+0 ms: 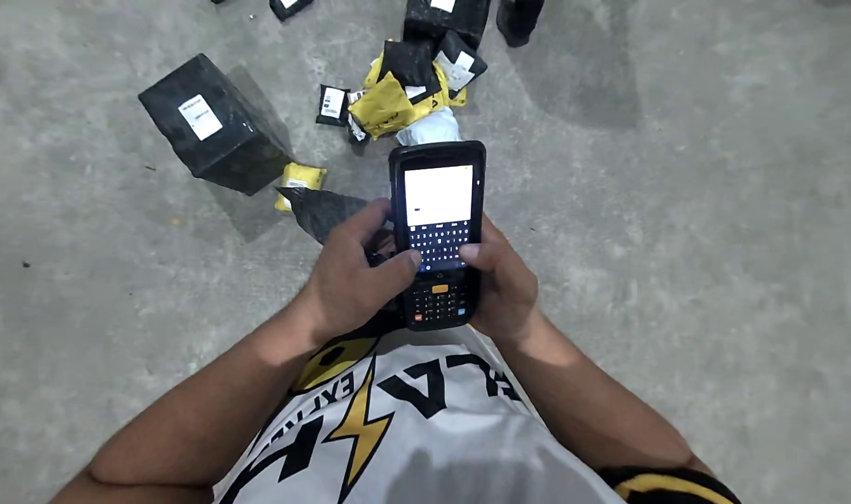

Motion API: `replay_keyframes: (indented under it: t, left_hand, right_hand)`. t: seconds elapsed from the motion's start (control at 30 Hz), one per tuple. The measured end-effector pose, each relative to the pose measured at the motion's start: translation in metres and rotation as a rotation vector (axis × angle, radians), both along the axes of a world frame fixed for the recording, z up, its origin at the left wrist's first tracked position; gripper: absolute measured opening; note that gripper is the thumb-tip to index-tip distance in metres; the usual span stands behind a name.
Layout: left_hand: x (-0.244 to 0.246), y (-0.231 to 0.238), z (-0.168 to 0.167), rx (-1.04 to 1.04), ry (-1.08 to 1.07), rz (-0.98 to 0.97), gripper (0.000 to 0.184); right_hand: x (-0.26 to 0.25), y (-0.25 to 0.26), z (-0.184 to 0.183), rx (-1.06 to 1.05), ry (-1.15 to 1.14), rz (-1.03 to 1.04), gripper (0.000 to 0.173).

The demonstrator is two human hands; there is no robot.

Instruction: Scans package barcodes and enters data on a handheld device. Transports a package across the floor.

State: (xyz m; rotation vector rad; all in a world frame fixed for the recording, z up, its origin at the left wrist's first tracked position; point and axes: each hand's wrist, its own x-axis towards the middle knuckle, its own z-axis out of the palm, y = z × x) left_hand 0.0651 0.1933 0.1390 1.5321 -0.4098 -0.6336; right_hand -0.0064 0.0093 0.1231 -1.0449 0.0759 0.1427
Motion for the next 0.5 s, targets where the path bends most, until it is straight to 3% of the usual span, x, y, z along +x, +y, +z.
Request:
replay_keyframes:
  t: [0.5]
  left_hand:
    - [0.0016,0.0024,-0.0041,-0.057,0.024,-0.053,0.045]
  right_hand:
    - [0.0000,-0.0027,0.0010,-0.024,0.017,0.016,0.049]
